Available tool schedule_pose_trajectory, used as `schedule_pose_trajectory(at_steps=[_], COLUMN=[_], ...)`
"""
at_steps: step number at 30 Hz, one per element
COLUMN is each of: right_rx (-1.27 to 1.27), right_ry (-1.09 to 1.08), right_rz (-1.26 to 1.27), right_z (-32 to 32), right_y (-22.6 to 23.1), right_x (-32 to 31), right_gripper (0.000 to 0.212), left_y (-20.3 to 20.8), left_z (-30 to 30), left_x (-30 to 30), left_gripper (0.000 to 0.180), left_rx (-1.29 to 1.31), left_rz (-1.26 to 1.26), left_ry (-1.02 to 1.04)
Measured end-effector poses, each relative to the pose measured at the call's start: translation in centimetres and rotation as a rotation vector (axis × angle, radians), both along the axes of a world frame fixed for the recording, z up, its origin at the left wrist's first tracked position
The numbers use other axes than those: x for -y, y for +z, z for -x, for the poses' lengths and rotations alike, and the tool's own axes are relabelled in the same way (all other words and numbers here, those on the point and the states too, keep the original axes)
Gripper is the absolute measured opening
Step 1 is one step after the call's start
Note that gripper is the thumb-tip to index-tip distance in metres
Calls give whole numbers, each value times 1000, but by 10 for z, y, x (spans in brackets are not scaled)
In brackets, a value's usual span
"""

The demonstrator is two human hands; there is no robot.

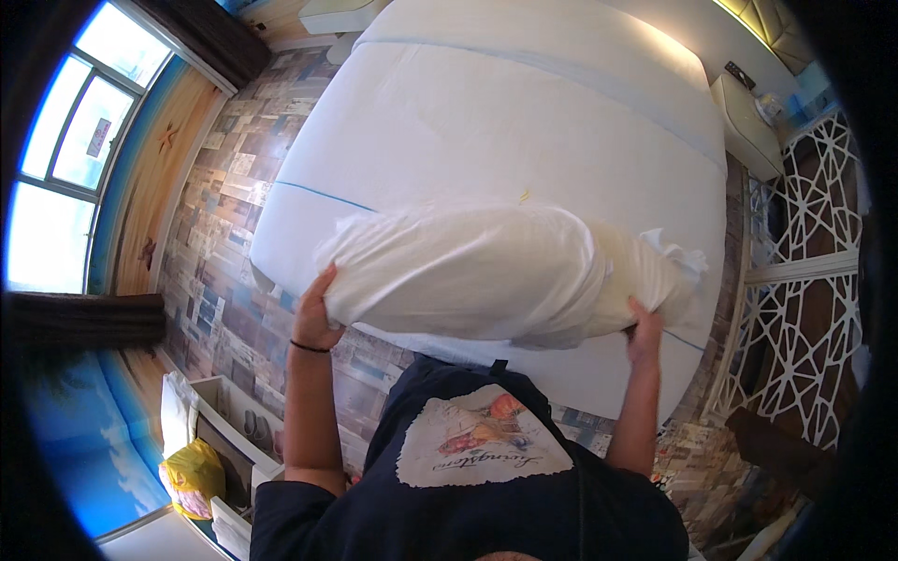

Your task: The person inserts a white pillow into a white pillowcase on a bed. They align the corners, pull the case over the pillow, and smooth the surface before placing the finished pillow on the bed.

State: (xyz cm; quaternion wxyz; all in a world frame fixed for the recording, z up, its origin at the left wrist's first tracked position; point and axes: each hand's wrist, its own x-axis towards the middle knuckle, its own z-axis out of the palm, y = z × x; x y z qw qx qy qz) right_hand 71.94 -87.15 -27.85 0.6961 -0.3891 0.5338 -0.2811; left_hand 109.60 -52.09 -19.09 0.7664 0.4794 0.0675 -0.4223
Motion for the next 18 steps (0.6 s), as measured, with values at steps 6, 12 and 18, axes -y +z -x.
schedule_pose_trajectory(at_steps=[6,12,18], right_rx=[83,-160,-454], right_ry=[135,697,772], right_rz=[177,69,201], right_z=[-71,-150,-167], right_y=[69,-33,-118], right_x=[56,6,-81], right_gripper=[27,39,75], left_y=[23,-116,-209], left_z=[-7,-22,20], left_x=[-18,-20,-44], left_gripper=[39,44,34], left_rx=[-490,-519,-444], left_rz=[390,127,-283], left_ry=[-32,428,210])
